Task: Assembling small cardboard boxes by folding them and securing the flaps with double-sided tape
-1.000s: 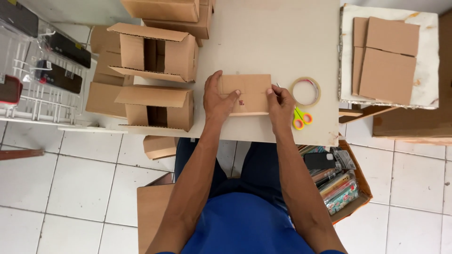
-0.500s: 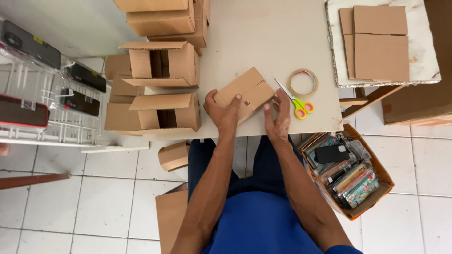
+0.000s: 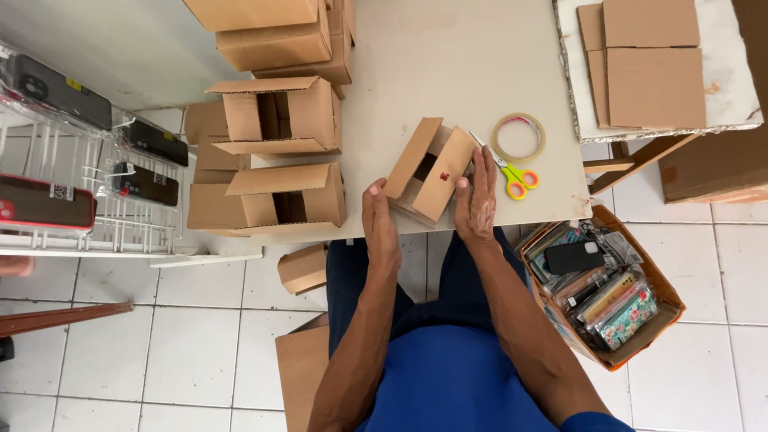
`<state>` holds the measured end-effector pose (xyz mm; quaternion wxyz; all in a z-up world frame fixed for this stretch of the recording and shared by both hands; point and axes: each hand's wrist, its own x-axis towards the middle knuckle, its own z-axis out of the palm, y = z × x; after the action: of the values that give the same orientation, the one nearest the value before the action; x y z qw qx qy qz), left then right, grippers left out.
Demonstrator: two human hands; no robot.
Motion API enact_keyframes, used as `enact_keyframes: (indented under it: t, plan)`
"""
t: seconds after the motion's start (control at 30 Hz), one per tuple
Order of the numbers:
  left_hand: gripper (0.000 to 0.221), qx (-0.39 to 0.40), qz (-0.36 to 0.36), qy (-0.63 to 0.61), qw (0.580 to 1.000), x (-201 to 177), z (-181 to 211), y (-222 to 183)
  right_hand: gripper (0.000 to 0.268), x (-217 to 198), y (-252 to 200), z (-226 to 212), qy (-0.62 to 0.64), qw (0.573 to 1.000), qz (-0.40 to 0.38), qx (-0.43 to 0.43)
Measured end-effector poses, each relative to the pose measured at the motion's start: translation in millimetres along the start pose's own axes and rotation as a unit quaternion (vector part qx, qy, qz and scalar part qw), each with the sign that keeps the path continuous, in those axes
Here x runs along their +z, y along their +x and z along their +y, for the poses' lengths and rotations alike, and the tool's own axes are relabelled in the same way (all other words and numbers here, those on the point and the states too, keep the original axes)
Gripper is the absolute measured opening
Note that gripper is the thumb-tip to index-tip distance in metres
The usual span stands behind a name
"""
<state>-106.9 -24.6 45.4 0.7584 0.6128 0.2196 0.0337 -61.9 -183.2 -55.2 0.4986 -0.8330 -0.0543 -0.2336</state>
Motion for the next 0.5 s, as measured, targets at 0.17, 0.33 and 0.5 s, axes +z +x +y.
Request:
enact_keyframes:
  t: [0.17,0.33,0.5]
  plan:
    - [0.081,0.008,-0.011,0.012,1.000,-8.3,-10.0,-2.7,0.063,0.4,-0.1,1.6,-0.008,1.000,0.004,-0.016]
    - [0.088,0.034,-0.019,-0.012,0.999,-14.1,-40.4,6.3,0.064,-1.4,-1.1,5.4,-0.018,1.000,0.009,-0.016]
    - [0.084,0.052,-0.038,-0.050,0.997,-26.2,-50.9,5.5,0.057,1.2,-4.8,8.3,0.033,0.999,0.031,-0.019]
